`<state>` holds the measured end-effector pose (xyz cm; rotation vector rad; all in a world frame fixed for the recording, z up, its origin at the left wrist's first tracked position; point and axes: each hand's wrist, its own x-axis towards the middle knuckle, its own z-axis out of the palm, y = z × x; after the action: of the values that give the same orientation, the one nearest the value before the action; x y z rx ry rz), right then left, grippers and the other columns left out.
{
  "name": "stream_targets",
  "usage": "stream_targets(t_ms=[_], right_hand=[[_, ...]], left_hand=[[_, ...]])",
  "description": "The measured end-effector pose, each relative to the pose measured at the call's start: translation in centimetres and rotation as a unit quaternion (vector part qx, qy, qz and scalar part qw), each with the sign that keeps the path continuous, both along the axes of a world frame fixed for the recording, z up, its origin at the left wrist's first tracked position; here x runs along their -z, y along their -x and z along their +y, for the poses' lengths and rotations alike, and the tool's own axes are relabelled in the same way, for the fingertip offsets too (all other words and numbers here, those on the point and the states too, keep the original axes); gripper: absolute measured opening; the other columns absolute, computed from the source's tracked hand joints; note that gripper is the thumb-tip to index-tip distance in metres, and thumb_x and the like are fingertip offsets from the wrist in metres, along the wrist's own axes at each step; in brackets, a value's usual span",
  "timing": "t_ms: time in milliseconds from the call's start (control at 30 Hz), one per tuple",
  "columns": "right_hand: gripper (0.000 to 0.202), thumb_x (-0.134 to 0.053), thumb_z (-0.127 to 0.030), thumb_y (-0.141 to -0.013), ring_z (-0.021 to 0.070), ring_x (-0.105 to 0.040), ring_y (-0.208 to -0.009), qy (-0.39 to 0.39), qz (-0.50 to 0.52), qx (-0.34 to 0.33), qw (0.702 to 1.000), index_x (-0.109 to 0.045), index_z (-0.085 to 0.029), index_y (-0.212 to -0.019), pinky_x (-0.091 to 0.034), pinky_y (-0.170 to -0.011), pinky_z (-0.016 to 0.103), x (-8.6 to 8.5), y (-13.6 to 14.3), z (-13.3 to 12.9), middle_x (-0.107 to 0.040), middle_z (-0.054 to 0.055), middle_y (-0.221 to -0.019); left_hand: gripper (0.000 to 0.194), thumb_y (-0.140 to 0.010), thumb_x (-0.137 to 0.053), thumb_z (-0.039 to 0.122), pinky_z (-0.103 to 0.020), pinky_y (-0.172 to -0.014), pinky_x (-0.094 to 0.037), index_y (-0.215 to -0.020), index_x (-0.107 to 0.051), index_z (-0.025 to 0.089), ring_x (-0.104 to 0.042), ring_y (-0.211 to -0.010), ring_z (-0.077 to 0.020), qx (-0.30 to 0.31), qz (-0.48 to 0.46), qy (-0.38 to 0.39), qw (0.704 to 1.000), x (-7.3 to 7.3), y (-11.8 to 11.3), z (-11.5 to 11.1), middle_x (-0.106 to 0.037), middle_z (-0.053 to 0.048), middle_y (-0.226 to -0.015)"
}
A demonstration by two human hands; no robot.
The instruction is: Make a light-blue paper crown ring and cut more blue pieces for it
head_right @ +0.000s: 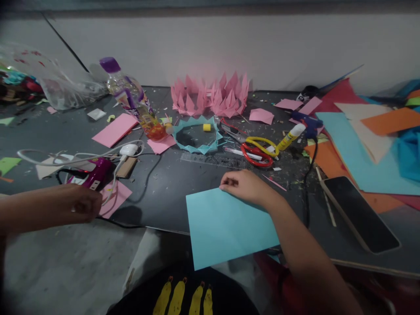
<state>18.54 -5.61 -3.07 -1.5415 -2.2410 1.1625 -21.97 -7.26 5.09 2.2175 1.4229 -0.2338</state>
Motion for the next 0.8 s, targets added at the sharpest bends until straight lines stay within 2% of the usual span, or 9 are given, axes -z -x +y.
stream_targets(t_ms=[67, 100, 200, 233, 300, 400, 533, 800], right_hand=[[0.023, -0.055, -0.038, -0.078, 0.0128, -0.051, -0.058, 0.000, 0.002, -0.001, 1.000, -0.066, -0.019, -0.081, -0.035, -0.054, 0.024, 0.1, 0.0, 0.0, -0.058, 0.001, -0.065], [0.023, -0.055, -0.039, -0.078, 0.0127, -0.050, -0.058, 0.000, 0.002, -0.001, 1.000, -0.066, -0.019, -0.080, -0.035, -0.054, 0.024, 0.1, 0.0, 0.0, -0.058, 0.001, -0.064], [0.025, -0.055, -0.041, -0.078, 0.0126, -0.050, -0.057, -0.002, 0.004, 0.002, 1.000, -0.066, -0.019, -0.080, -0.034, -0.053, 0.024, 0.1, 0.0, 0.0, -0.058, 0.001, -0.063], [0.024, -0.055, -0.040, -0.078, 0.0126, -0.050, -0.057, -0.002, 0.005, 0.003, 1.000, -0.066, -0.019, -0.080, -0.034, -0.053, 0.024, 0.1, 0.0, -0.1, -0.058, 0.001, -0.063], [0.023, -0.055, -0.040, -0.078, 0.0127, -0.050, -0.057, -0.001, 0.009, 0.007, 1.000, -0.066, -0.019, -0.080, -0.034, -0.053, 0.024, 0.0, 0.0, -0.1, -0.057, 0.001, -0.063], [0.023, -0.055, -0.039, -0.078, 0.0128, -0.050, -0.058, 0.002, 0.011, 0.012, 1.000, -0.066, -0.019, -0.079, -0.034, -0.054, 0.025, -0.2, 0.1, -0.2, -0.057, 0.001, -0.063], [0.022, -0.054, -0.037, -0.079, 0.0123, -0.049, -0.057, -0.004, 0.001, 0.005, 1.000, -0.066, -0.019, -0.080, -0.033, -0.054, 0.025, -0.4, 0.1, -0.2, -0.058, 0.001, -0.063], [0.022, -0.055, -0.038, -0.079, 0.0118, -0.048, -0.056, -0.008, -0.009, 0.001, 1.000, -0.066, -0.019, -0.081, -0.032, -0.053, 0.024, -0.2, 0.0, -0.1, -0.059, 0.002, -0.064]], left_hand=[[0.014, -0.069, -0.049, 0.020, -0.017, -0.053, -0.039, -0.066, -0.062, 0.020, -0.054, -0.056, -0.0099, 0.010, 0.049, 0.113, 0.992, -0.3, -0.1, 0.3, -0.063, 0.004, -0.063], [0.016, -0.072, -0.047, 0.021, -0.018, -0.056, -0.039, -0.071, -0.063, 0.020, -0.056, -0.059, -0.0105, 0.003, 0.062, 0.122, 0.991, -0.2, -0.5, 0.5, -0.065, 0.002, -0.068], [0.022, -0.079, -0.045, 0.029, -0.021, -0.059, -0.039, -0.082, -0.063, 0.017, -0.056, -0.062, -0.0120, -0.048, 0.052, 0.029, 0.997, 0.6, -2.7, 1.6, -0.065, -0.001, -0.073], [0.023, -0.080, -0.045, 0.030, -0.022, -0.061, -0.040, -0.085, -0.062, 0.016, -0.056, -0.063, -0.0125, -0.048, 0.031, 0.001, 0.998, 1.1, -3.6, 1.9, -0.065, -0.003, -0.075], [0.026, -0.083, -0.043, 0.031, -0.024, -0.066, -0.043, -0.090, -0.061, 0.015, -0.058, -0.069, -0.0136, -0.037, -0.031, -0.058, 0.997, 2.4, -5.3, 2.8, -0.066, -0.005, -0.081], [0.023, -0.083, -0.046, 0.029, -0.031, -0.079, -0.044, -0.090, -0.063, 0.015, -0.060, -0.083, -0.0180, 0.025, -0.044, -0.145, 0.988, 4.4, -7.0, 3.9, -0.066, -0.008, -0.092], [0.019, -0.083, -0.048, 0.029, -0.031, -0.079, -0.045, -0.083, -0.063, 0.017, -0.061, -0.081, -0.0174, 0.075, -0.036, -0.167, 0.982, 6.0, -7.5, 4.8, -0.066, -0.005, -0.089], [0.021, -0.085, -0.036, 0.014, -0.031, -0.073, -0.044, -0.081, -0.057, 0.014, -0.059, -0.075, -0.0180, 0.093, 0.052, -0.183, 0.977, 6.6, -7.9, 4.4, -0.060, -0.008, -0.086]])
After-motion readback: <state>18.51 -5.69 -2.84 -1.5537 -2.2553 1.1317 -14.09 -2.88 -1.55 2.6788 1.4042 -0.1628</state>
